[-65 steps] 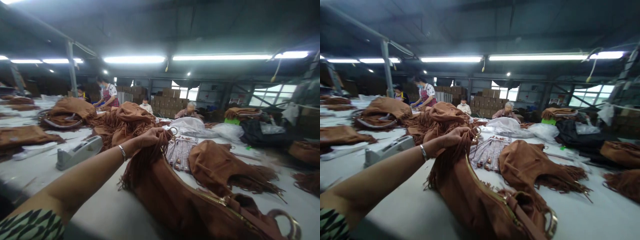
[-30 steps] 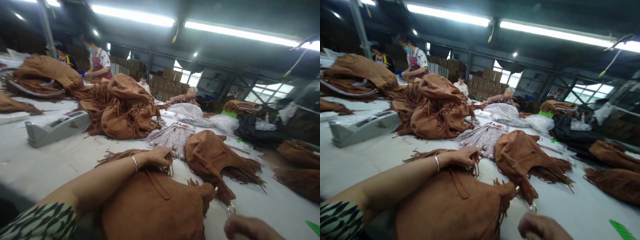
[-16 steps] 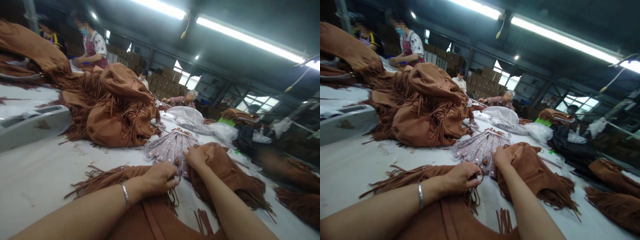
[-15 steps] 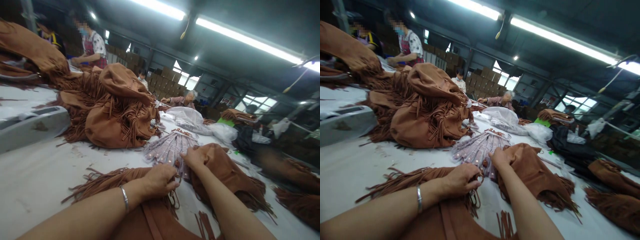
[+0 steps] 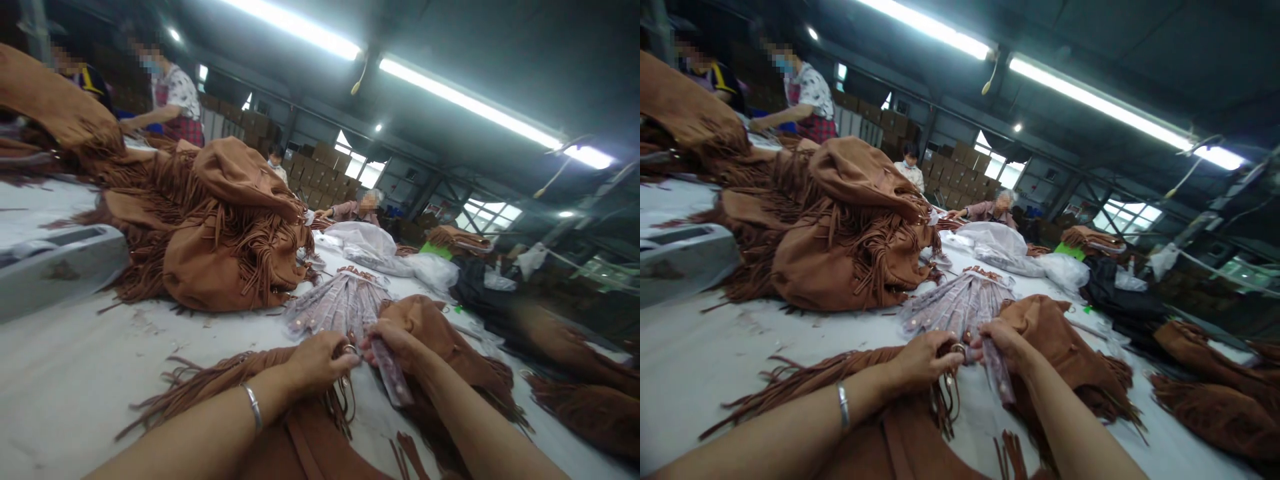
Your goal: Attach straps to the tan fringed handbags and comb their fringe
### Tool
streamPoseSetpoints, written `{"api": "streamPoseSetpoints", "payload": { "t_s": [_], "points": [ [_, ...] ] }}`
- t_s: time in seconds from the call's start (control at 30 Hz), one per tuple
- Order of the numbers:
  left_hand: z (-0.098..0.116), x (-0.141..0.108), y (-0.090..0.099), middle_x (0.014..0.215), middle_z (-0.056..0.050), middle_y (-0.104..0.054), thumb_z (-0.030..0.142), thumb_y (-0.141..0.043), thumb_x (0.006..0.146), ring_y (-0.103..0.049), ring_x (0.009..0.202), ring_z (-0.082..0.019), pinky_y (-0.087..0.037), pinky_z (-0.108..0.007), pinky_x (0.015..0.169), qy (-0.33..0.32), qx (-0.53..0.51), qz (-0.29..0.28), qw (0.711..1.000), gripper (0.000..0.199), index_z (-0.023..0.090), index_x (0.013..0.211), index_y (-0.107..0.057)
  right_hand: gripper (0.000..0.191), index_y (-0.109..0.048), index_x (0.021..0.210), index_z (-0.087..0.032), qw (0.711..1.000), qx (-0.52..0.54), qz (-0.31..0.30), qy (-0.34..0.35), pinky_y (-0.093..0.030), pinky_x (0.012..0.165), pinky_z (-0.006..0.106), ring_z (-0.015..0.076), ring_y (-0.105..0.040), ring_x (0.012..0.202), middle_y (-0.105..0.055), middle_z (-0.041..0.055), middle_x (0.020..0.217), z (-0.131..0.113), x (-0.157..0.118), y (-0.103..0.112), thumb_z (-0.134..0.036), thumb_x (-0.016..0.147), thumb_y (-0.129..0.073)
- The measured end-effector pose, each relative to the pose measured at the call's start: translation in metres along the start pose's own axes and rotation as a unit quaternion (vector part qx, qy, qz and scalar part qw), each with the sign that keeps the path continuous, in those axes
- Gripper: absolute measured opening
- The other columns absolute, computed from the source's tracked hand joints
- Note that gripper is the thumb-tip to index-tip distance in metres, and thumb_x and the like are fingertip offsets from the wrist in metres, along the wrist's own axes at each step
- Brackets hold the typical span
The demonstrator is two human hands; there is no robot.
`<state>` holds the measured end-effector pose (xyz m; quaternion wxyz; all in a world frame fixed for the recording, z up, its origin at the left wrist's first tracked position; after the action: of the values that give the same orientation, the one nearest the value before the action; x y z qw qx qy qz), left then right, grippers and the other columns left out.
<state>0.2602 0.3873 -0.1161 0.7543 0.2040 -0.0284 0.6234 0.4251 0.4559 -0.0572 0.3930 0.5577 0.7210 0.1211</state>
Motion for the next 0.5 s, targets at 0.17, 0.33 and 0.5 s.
{"api": "streamPoseSetpoints", "payload": {
  "t_s": [0.17,0.33,0.5],
  "points": [
    [0.013,0.013,0.010,0.078,-0.004,-0.058,0.059,-0.047,0.080,-0.055,0.071,-0.015,-0.045,-0.027,0.067,0.065,-0.185,0.050,0.979,0.045,0.015,0.080,-0.052,0.020,-0.047,0.091,-0.019,0.991,-0.069,0.028,0.114,-0.038,0.041,0.021,0.0113,-0.050,0.041,-0.058,-0.0019,0.064,0.018,-0.094,0.000,-0.015,0.073,-0.039],
    [0.053,0.002,0.016,0.084,-0.008,-0.061,0.072,-0.048,0.074,-0.058,0.063,-0.012,-0.046,-0.023,0.053,0.056,-0.334,0.012,0.941,0.060,0.014,0.087,-0.050,0.043,-0.048,0.119,-0.019,0.884,-0.364,0.186,0.227,-0.049,0.070,0.033,0.0244,-0.068,0.085,-0.070,0.0101,0.096,0.046,-0.156,-0.007,-0.015,0.079,-0.034],
    [0.075,-0.009,0.008,0.078,-0.006,-0.066,0.051,-0.069,0.068,-0.054,0.049,-0.010,-0.039,-0.018,0.040,0.035,-0.501,0.024,0.864,0.045,0.014,0.090,-0.054,0.043,-0.048,0.130,-0.021,0.747,-0.486,0.356,0.281,-0.051,0.054,0.030,0.0254,-0.070,0.071,-0.070,0.0108,0.100,0.078,-0.181,-0.020,-0.027,0.088,-0.039]
  ]
}}
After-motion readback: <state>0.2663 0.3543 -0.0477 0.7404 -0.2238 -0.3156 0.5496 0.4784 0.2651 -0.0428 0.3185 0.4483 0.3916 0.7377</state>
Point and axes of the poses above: each hand's wrist, its own x-axis towards the middle knuckle, its own y-axis out of the back of the hand, z = x × y, the point moved 1 cm from there along x, towards the middle knuckle
